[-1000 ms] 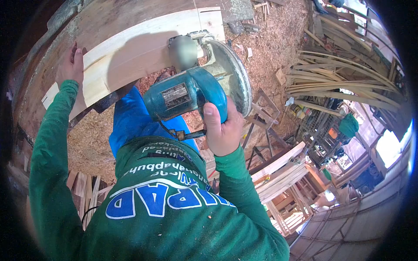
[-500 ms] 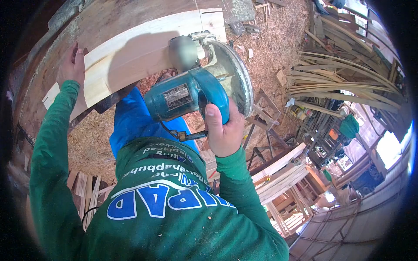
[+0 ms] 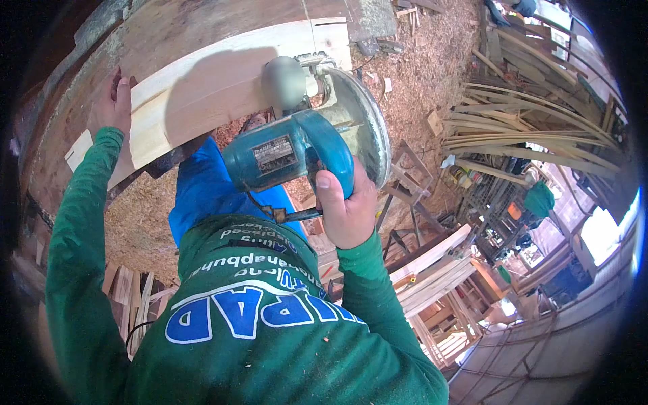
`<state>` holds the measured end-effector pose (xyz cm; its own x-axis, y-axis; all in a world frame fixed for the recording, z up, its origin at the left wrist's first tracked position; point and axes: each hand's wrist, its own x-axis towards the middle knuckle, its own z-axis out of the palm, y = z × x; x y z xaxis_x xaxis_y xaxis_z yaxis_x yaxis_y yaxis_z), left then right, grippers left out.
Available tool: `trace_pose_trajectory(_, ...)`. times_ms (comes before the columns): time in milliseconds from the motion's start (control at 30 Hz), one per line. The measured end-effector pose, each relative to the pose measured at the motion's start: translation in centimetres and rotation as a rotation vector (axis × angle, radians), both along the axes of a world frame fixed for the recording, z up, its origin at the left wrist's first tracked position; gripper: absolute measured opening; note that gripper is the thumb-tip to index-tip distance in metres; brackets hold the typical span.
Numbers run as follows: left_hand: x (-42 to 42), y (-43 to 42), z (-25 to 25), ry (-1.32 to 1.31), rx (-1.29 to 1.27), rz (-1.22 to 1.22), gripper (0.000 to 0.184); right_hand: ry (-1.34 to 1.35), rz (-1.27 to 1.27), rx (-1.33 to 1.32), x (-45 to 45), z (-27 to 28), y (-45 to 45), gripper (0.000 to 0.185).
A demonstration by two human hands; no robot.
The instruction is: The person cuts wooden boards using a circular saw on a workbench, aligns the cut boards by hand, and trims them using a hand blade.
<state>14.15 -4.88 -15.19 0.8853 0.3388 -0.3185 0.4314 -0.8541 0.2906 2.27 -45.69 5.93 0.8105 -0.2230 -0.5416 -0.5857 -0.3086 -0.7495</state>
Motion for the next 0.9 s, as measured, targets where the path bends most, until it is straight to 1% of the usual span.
trace_pose_trajectory(100, -0.1, 0.1, -0.5, -0.007, 0.002, 0.003, 0.061, -0.012, 0.058, -0.014, 0.1, 0.1, 0.1, 0.045)
trace_pose_trajectory(200, 0.0, -0.2, 0.3, 0.041, 0.015, 0.008, 0.061, -0.025, 0.059, 0.013, -0.2, -0.2, -0.3, 0.044)
trace_pose_trajectory(300, 0.1, -0.3, 0.9, 0.072, 0.037, 0.013, 0.061, -0.013, -0.019, 0.037, 0.1, 0.0, 0.2, 0.034)
trace_pose_trajectory(400, 0.0, -0.4, 0.9, 0.062, 0.022, 0.021, 0.058, -0.009, -0.020, 0.052, 0.2, 0.2, 0.3, 0.036)
trace_pose_trajectory(500, 0.0, -0.7, 1.9, 0.099, 0.011, 0.033, 0.058, -0.016, -0.004, 0.047, -0.1, 0.2, 0.0, 0.037)
trace_pose_trajectory(600, -0.6, -0.4, 1.2, 0.014, 0.036, 0.000, 0.059, -0.009, -0.005, 0.050, 0.1, 0.4, 0.1, 0.037)
trace_pose_trajectory(700, -0.6, -0.5, 1.4, 0.035, -0.002, 0.021, 0.058, -0.015, -0.010, 0.059, 0.1, 0.3, 0.1, 0.037)
trace_pose_trajectory(800, -0.7, -0.4, 1.0, 0.013, 0.003, 0.024, 0.058, -0.020, 0.044, 0.047, 0.2, 0.4, 0.1, 0.049)
trace_pose_trajectory(900, -0.5, -0.4, 1.2, 0.048, 0.007, 0.027, 0.058, -0.027, 0.029, 0.071, 0.1, 0.2, 0.0, 0.050)
